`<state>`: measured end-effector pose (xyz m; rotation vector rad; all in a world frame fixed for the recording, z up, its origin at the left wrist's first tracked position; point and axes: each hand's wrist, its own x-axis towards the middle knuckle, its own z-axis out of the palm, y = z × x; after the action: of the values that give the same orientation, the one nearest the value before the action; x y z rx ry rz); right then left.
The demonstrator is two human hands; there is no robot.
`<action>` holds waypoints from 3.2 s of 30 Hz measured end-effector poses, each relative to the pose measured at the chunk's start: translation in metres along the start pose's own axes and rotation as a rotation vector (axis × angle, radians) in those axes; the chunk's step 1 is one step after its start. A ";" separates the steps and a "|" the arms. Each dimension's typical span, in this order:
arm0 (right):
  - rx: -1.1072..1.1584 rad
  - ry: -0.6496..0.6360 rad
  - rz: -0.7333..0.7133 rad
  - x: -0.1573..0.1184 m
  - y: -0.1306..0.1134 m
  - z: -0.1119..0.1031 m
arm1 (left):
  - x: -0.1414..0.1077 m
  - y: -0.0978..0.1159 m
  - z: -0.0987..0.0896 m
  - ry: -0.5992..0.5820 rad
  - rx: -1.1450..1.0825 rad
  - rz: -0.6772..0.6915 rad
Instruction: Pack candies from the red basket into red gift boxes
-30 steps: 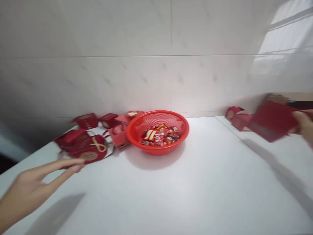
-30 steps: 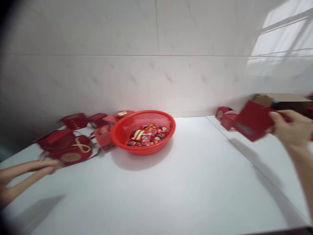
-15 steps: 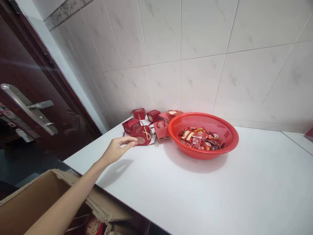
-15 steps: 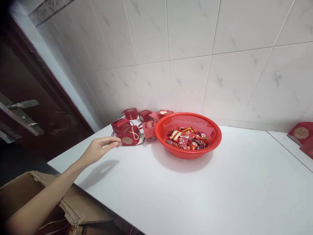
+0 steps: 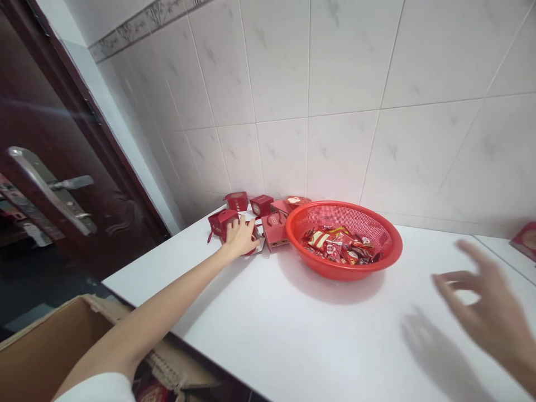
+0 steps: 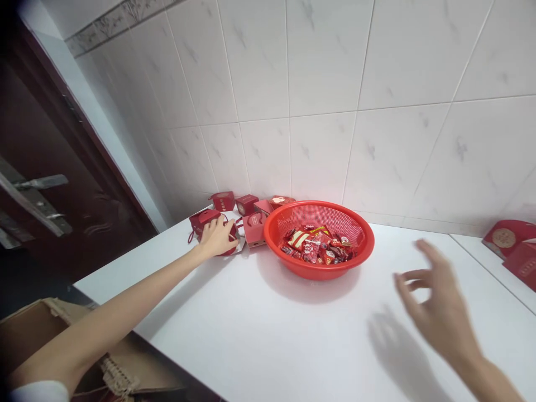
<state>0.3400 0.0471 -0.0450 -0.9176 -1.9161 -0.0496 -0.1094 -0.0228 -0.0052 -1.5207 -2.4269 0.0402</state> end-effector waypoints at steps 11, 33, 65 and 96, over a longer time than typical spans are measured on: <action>0.284 -0.280 -0.103 -0.050 -0.062 0.057 | 0.006 -0.027 -0.007 -0.080 -0.094 -0.012; 0.313 -0.359 -0.258 -0.079 -0.082 0.065 | 0.003 -0.030 -0.022 -0.183 -0.160 -0.152; 0.599 -0.832 0.269 -0.014 -0.149 0.095 | -0.061 0.039 -0.082 -0.765 -1.733 0.524; 0.362 -0.728 0.152 0.036 -0.135 0.069 | -0.086 0.063 -0.072 -0.304 -0.658 0.574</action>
<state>0.1965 -0.0005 -0.0080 -0.8926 -2.3849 0.7946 -0.0014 -0.0796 0.0342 -2.6326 -2.2284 -0.4894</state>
